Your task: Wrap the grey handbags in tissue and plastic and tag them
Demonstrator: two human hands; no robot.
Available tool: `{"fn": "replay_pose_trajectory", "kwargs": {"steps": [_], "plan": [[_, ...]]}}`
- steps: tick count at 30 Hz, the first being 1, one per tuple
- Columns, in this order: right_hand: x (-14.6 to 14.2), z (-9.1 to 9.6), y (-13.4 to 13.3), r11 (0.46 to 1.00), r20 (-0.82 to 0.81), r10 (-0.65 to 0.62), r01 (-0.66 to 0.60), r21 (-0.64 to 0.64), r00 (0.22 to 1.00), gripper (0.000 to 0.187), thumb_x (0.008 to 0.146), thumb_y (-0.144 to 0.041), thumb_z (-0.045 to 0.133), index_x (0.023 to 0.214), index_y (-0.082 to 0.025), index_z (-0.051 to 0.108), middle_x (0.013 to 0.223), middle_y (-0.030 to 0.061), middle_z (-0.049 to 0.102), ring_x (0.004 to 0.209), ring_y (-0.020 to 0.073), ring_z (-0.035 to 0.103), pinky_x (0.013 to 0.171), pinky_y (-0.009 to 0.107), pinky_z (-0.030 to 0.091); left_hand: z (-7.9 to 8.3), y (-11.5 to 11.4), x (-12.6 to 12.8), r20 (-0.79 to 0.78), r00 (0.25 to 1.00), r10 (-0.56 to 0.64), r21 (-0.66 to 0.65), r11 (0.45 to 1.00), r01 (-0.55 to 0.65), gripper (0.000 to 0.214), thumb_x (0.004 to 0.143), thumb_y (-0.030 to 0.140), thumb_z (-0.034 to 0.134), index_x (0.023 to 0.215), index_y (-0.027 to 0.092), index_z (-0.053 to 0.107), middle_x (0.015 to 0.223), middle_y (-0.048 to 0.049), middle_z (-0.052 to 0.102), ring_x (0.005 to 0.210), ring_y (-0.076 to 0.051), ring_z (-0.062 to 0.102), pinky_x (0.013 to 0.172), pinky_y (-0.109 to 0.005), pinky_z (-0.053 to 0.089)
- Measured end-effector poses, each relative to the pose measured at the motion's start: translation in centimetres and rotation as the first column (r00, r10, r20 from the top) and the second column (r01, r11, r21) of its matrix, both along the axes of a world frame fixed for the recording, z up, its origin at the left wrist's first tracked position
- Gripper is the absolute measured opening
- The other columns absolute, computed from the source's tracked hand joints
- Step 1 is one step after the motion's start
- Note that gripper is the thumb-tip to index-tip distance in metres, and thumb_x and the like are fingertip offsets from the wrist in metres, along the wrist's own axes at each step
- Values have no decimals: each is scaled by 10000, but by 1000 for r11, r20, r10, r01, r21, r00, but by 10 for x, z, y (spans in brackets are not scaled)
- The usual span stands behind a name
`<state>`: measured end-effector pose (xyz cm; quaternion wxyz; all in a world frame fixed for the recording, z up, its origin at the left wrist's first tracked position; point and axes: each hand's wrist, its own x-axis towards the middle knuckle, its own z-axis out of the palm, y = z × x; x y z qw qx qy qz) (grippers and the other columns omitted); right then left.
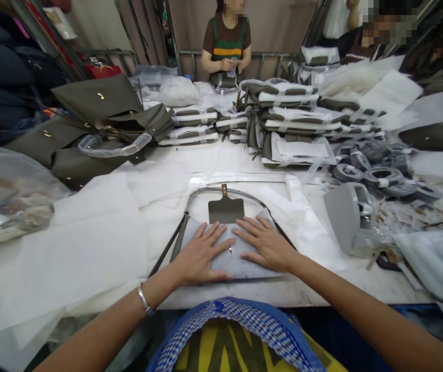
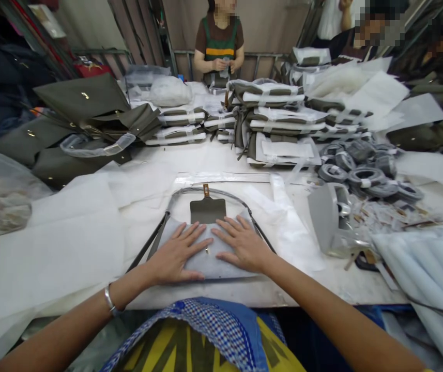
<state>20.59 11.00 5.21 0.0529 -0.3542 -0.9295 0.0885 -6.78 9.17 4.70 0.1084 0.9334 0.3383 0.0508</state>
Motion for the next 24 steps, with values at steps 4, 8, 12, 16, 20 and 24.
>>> {"fn": "replay_pose_trajectory", "kwargs": {"steps": [4,8,12,16,20,24], "plan": [[-1,0,7,999,10,31,-31,-9,999,695,940,-645,434,1515,-270,319,1569,97,325,1440,305,290,1179,559,195,-2,-5,2,-23,999,27,28,999,-27,838,837,794,392,1499,285,322,1613,-138,186,1481,-367,152,1178,-603,94],[-3,3,11,998,24,51,-50,-37,998,687,947,-639,427,1516,-269,319,1572,100,319,1438,303,294,1184,557,170,-5,-8,5,-35,999,37,55,998,-35,847,838,796,384,1505,279,315,1611,-146,190,1483,-365,144,1178,-606,77],[-3,6,8,998,8,31,-31,-61,999,647,955,-605,446,1504,-278,345,1571,95,320,1443,302,288,1185,569,163,-5,-8,4,-40,998,43,54,998,-41,844,837,800,378,1508,294,305,1611,-142,194,1485,-363,137,1178,-599,80],[-12,13,22,991,-128,-52,35,-131,990,537,967,-496,503,1443,-255,447,1491,99,454,1382,264,407,1160,525,293,-6,-8,3,-41,998,41,48,998,-39,841,841,803,356,1516,308,279,1613,-135,187,1483,-359,148,1176,-596,85],[-40,16,69,927,-334,-368,315,-202,868,488,905,-309,617,1366,-171,537,1379,140,565,1305,271,506,1127,459,384,-6,-7,2,-42,998,42,35,999,-40,840,835,815,339,1515,326,275,1612,-130,195,1484,-356,146,1176,-590,77],[-69,13,115,874,-350,-471,377,-305,810,547,868,-242,652,1392,-174,511,1163,116,705,1068,262,674,971,434,529,-5,-6,2,-46,998,44,26,999,-43,845,829,820,342,1514,329,278,1612,-127,197,1483,-357,151,1178,-580,70]]}}
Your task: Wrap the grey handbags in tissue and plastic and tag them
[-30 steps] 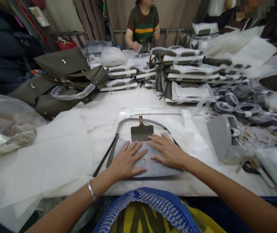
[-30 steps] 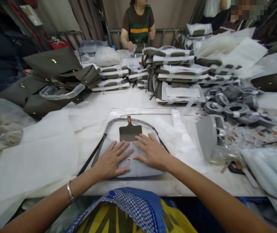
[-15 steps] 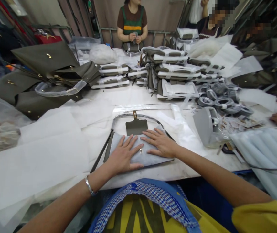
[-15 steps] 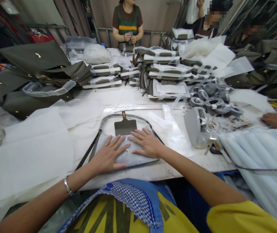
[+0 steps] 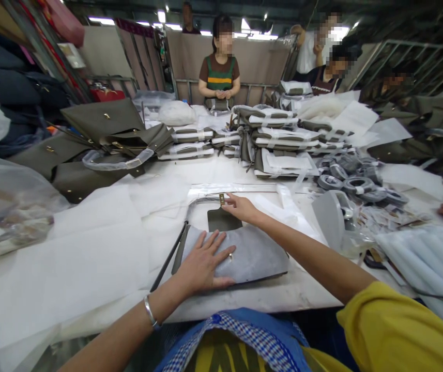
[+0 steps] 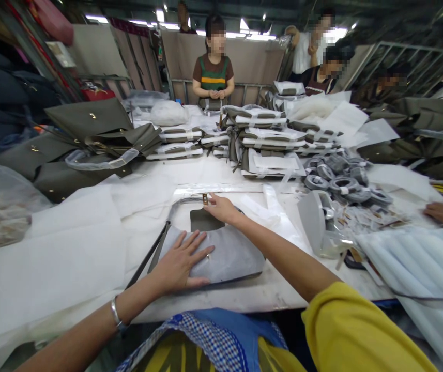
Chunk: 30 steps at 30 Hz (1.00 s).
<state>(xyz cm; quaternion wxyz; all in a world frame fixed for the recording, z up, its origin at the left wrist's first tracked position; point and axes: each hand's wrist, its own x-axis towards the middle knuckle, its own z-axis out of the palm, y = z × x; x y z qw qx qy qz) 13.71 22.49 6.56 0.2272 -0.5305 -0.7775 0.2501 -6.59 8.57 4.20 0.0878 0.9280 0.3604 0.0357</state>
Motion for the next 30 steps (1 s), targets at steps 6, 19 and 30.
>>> {"fn": "replay_pose_trajectory", "kwargs": {"steps": [6,19,30], "plan": [[10,8,-41,980,-129,193,-185,75,973,258,921,-224,586,1147,-249,707,1124,25,717,1071,177,667,992,310,514,3,0,0,10,1000,9,-19,1000,-9,852,826,824,340,1516,330,265,1622,-110,172,1490,-337,129,1188,-568,45],[28,-4,-90,848,234,353,-415,328,906,333,932,-177,581,1251,-252,638,1295,89,638,1157,250,599,987,473,514,0,1,1,24,1000,15,8,1000,-15,945,807,836,358,1521,225,256,1601,-159,219,1472,-349,184,1185,-574,68],[40,-11,-120,753,177,489,-516,409,854,236,980,-253,537,1163,-220,682,1160,59,716,1043,201,689,954,387,552,5,-2,1,137,990,24,-20,1000,-21,867,803,811,438,1409,191,436,1327,-125,582,1304,-302,458,1216,-529,46]]}}
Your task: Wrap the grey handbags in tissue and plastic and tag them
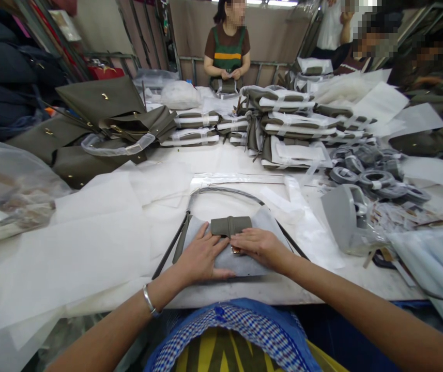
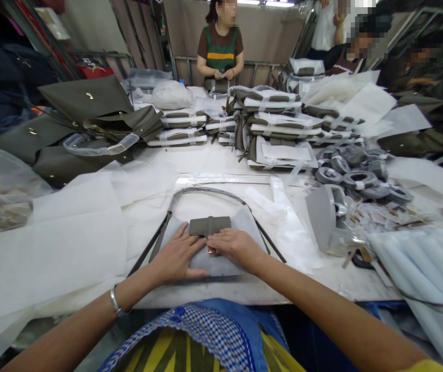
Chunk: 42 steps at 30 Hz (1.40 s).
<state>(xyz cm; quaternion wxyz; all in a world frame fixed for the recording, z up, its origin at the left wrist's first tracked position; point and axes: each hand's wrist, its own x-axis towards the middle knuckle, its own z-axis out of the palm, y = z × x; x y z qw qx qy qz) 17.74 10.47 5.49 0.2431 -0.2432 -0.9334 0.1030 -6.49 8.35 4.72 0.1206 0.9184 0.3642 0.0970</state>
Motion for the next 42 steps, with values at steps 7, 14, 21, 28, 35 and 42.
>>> {"fn": "replay_pose_trajectory", "kwargs": {"steps": [7,14,21,28,35,42], "plan": [[6,-5,-2,993,-44,46,-51,-109,998,323,997,-195,473,1285,-222,617,1217,82,688,1152,183,640,1006,371,535,0,-1,1,3,1000,11,9,1000,-11,845,791,812,461,1358,187,491,1217,-115,620,1234,-291,512,1219,-529,87],[8,-20,1,984,-96,114,-126,-128,989,348,995,-192,479,1322,-238,590,1230,63,682,1200,176,608,1005,369,530,-1,-9,-3,59,997,40,147,988,-48,774,802,757,530,1271,143,577,1179,-133,666,1149,-309,583,1174,-563,278],[7,-25,-2,985,-20,34,-37,-171,999,316,985,-169,467,1251,-212,633,1197,57,700,1111,176,657,961,342,544,0,-26,-6,143,959,-245,258,945,203,351,983,175,479,1331,148,514,1300,-79,639,1190,-178,596,1032,-321,514],[-2,-11,2,991,160,23,-2,-132,987,234,998,-229,474,1080,-230,694,1051,22,741,965,152,681,861,289,532,-1,-26,-1,213,945,-249,48,969,244,371,975,152,406,1325,154,528,1355,-102,600,1287,-176,532,1071,-331,492],[-17,-7,13,999,282,-8,-1,34,959,141,937,-263,602,844,-197,685,917,17,717,856,160,604,749,290,439,-11,-39,2,96,977,-191,228,960,165,386,974,225,457,1348,160,524,1359,-90,599,1257,-201,563,1042,-346,521],[-14,11,-9,992,341,-114,124,-7,933,166,944,-339,574,995,-200,649,1062,26,704,862,159,622,781,310,449,-45,-35,-9,-84,965,-246,504,825,255,544,954,214,436,1484,125,352,1447,-83,500,1288,-211,534,1022,-326,518]]}}
